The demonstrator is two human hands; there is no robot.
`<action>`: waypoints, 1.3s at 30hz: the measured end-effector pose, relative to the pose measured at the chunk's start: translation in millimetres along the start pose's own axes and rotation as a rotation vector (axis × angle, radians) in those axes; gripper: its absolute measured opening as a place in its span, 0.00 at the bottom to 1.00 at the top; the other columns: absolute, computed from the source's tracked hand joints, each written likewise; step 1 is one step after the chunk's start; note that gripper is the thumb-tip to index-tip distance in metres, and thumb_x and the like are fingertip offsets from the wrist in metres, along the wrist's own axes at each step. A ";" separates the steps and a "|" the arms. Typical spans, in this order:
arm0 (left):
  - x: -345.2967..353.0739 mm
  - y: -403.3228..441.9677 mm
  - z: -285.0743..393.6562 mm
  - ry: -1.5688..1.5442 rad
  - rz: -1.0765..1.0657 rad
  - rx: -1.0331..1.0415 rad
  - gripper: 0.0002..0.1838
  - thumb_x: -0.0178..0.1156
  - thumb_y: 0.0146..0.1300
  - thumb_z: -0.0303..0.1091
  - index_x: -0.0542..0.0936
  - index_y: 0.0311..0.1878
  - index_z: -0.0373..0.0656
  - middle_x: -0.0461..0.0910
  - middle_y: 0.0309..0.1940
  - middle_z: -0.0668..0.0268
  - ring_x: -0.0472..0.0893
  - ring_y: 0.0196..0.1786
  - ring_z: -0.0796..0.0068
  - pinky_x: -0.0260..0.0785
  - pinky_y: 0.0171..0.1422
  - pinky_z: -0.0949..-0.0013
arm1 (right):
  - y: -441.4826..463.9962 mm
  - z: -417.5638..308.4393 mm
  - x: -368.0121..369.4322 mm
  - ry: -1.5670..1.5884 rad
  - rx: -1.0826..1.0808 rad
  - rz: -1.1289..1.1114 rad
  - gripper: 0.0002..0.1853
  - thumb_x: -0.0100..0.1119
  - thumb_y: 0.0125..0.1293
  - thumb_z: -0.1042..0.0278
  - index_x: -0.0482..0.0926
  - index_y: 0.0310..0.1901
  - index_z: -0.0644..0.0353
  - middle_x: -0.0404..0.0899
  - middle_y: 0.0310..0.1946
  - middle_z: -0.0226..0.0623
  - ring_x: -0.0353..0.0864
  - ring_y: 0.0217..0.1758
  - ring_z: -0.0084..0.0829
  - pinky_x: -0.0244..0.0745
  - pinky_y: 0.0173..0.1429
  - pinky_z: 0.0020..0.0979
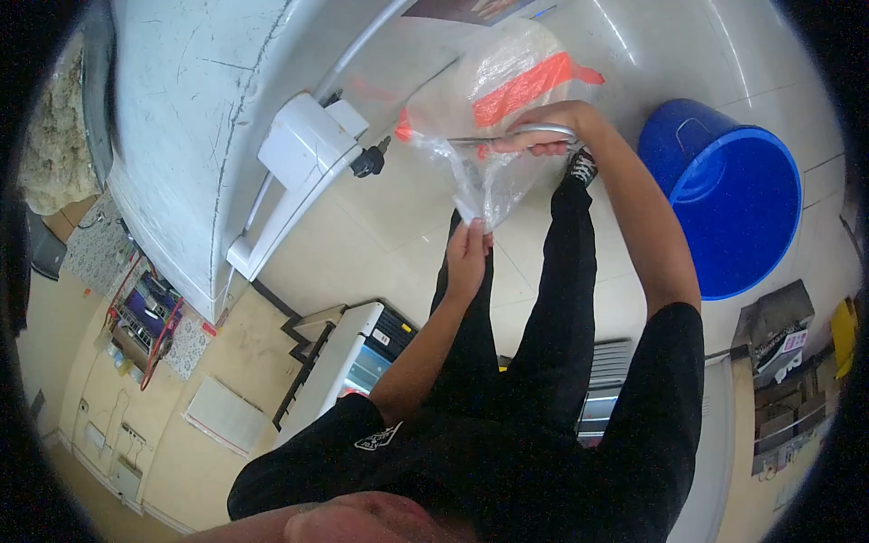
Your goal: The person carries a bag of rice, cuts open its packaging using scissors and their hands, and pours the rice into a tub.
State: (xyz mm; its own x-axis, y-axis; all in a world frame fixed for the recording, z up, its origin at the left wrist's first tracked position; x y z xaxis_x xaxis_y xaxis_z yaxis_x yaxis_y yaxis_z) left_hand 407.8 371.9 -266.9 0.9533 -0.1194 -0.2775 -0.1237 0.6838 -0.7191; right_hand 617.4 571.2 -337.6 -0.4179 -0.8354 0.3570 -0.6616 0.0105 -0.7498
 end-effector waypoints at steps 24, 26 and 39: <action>-77.1 111.3 58.0 0.205 -0.147 -0.006 0.18 0.55 0.76 0.40 0.76 0.31 0.38 0.69 0.22 0.73 0.67 0.27 0.83 0.62 0.33 0.72 | 16.7 -9.8 41.1 0.160 -0.121 0.142 0.50 0.50 0.55 0.12 0.80 0.52 0.61 0.63 0.20 0.25 0.63 0.18 0.18 0.57 0.22 0.24; -81.8 116.6 57.6 0.255 -0.165 0.028 0.18 0.56 0.75 0.41 0.76 0.31 0.37 0.70 0.22 0.73 0.68 0.27 0.82 0.63 0.34 0.71 | 39.6 -2.1 40.5 0.231 -0.153 0.067 0.47 0.51 0.56 0.13 0.78 0.46 0.60 0.61 0.19 0.22 0.62 0.18 0.17 0.56 0.22 0.24; -81.6 30.2 -21.5 0.320 -0.329 0.211 0.11 0.56 0.73 0.34 0.79 0.36 0.38 0.72 0.24 0.72 0.71 0.29 0.80 0.66 0.35 0.73 | 71.3 -50.7 58.6 -0.025 -0.197 -0.012 0.37 0.63 0.58 0.27 0.81 0.49 0.57 0.74 0.26 0.29 0.73 0.24 0.21 0.67 0.26 0.27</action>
State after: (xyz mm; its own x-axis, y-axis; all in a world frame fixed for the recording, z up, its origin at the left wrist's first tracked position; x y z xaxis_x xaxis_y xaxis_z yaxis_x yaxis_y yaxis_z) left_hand 320.4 386.8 -279.7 0.7961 -0.5452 -0.2625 0.2595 0.6995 -0.6658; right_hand 514.1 550.8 -341.9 -0.3955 -0.8495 0.3492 -0.7765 0.1062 -0.6211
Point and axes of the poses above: each hand's wrist, its own y-axis towards the middle knuckle, its own x-axis out of the palm, z = x × y, the point moved 3 cm from there along y, towards the middle knuckle
